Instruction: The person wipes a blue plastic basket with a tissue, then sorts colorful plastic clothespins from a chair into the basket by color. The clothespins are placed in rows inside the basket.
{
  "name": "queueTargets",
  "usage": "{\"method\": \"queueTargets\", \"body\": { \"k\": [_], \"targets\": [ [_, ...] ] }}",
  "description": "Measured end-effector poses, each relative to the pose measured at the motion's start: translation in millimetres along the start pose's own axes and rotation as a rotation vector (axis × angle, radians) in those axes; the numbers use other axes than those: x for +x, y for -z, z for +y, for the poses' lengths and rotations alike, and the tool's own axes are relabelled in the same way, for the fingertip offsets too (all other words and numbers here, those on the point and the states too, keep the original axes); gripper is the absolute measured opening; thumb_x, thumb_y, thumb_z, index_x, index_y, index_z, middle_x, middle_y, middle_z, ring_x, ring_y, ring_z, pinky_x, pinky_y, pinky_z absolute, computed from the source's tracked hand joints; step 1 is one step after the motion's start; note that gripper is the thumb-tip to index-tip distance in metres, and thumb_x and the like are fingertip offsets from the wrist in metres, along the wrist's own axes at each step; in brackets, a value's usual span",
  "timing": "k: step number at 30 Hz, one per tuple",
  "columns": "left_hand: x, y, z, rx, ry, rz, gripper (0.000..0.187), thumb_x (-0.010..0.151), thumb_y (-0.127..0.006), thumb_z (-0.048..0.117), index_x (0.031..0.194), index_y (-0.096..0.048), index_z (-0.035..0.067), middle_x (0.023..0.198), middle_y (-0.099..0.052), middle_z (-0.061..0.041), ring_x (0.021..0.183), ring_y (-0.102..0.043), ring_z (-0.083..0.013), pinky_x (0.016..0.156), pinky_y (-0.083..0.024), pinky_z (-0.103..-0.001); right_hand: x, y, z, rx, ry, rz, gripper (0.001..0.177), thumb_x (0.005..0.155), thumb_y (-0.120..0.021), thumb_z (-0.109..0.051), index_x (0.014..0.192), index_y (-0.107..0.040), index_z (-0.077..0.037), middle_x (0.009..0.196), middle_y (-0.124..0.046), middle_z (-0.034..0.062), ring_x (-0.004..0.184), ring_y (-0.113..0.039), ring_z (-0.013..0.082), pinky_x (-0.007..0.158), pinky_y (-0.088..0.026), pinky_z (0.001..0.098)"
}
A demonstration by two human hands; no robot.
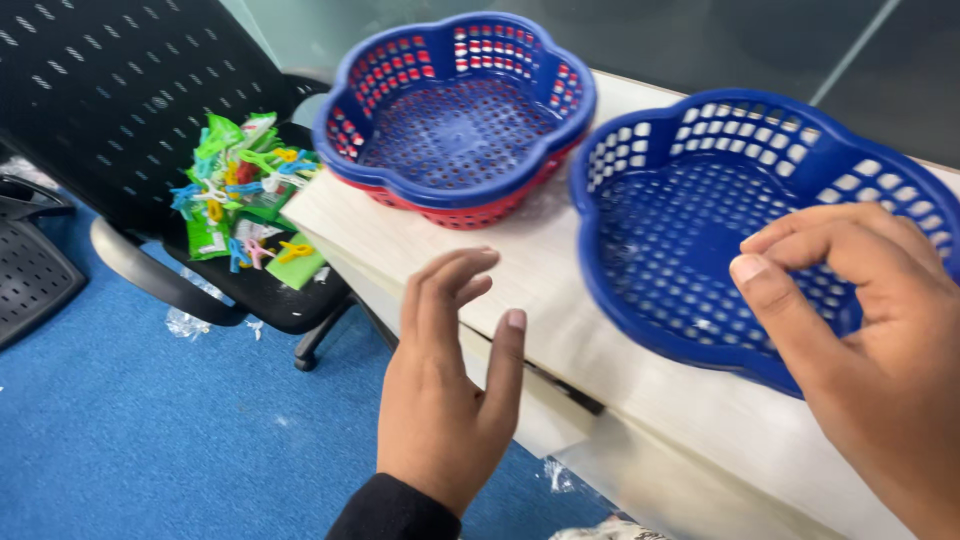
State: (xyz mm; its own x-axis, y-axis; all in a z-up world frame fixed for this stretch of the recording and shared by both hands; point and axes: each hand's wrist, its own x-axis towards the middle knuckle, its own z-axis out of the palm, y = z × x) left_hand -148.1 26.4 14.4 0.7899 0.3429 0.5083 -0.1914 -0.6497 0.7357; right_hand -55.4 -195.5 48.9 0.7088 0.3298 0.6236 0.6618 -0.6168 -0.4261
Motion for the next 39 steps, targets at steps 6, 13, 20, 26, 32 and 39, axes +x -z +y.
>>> {"method": "queueTargets", "body": {
  "k": [6, 13, 20, 26, 32, 39],
  "targets": [
    [10.2, 75.7, -51.2, 0.007, -0.023, -0.032, 0.038, 0.095, -0.066, 0.015, 0.13, -0.055, 0.005, 0.125, -0.068, -0.013, 0.117, -0.07, -0.0272, 0.094, -0.054, -0.038, 1.4, -63.0, -71.3, 0.182, -0.228, 0.02, 0.018, 0.092, -0.07, -0.007, 0.109, -0.066, 0.0, 0.103, -0.068, 0.0056, 0.1, -0.061, 0.0116, 0.085, -0.048, 0.0252],
    [15.9, 169.8, -121.9, 0.062, 0.103, -0.096, 0.036, 0.095, -0.063, 0.021, 0.128, -0.056, 0.008, 0.119, -0.077, -0.004, 0.111, -0.071, -0.0241, 0.09, -0.053, -0.036, -1.9, -133.6, -144.0, 0.291, -0.295, 0.019, 0.024, 0.093, -0.069, -0.009, 0.115, -0.064, -0.002, 0.105, -0.067, 0.0029, 0.092, -0.055, 0.0077, 0.078, -0.044, 0.0218],
    [19.1, 228.1, -169.0, 0.088, 0.33, -0.184, 0.042, 0.096, -0.062, 0.025, 0.135, -0.055, 0.012, 0.126, -0.076, 0.003, 0.093, -0.073, -0.0239, 0.085, -0.054, -0.036, -5.4, -188.8, -194.5, 0.377, -0.358, -0.108, 0.025, 0.09, -0.069, -0.011, 0.113, -0.065, -0.002, 0.105, -0.068, 0.0033, 0.094, -0.058, 0.0098, 0.083, -0.047, 0.0242],
    [38.6, 242.2, -206.3, 0.115, 0.35, -0.154, 0.042, 0.09, -0.062, 0.022, 0.13, -0.056, 0.01, 0.122, -0.076, -0.004, 0.116, -0.067, -0.0238, 0.094, -0.05, -0.038, 13.9, -240.1, -203.7, 0.474, -0.352, -0.346, 0.027, 0.095, -0.071, -0.016, 0.119, -0.065, -0.004, 0.111, -0.065, 0.0056, 0.098, -0.065, 0.0128, 0.087, -0.051, 0.0277],
    [79.9, 247.0, -262.2, 0.112, 0.28, -0.105, 0.033, 0.093, -0.064, 0.021, 0.123, -0.059, 0.007, 0.118, -0.077, -0.004, 0.117, -0.07, -0.025, 0.095, -0.052, -0.037, 62.6, -322.1, -205.5, 0.537, -0.308, -0.503, 0.032, 0.092, -0.073, -0.018, 0.121, -0.066, -0.005, 0.109, -0.066, 0.0044, 0.098, -0.064, 0.0139, 0.085, -0.053, 0.0281],
    [148.1, 258.8, -326.3, 0.216, 0.505, -0.204, 0.035, 0.091, -0.064, 0.027, 0.122, -0.063, 0.012, 0.114, -0.073, -0.008, 0.114, -0.067, -0.026, 0.094, -0.051, -0.039, 135.8, -413.0, -222.8, 0.472, -0.436, -0.744, 0.034, 0.086, -0.074, -0.021, 0.119, -0.066, -0.015, 0.103, -0.068, 0.0012, 0.093, -0.065, 0.0122, 0.069, -0.054, 0.0315]
  ]
}}
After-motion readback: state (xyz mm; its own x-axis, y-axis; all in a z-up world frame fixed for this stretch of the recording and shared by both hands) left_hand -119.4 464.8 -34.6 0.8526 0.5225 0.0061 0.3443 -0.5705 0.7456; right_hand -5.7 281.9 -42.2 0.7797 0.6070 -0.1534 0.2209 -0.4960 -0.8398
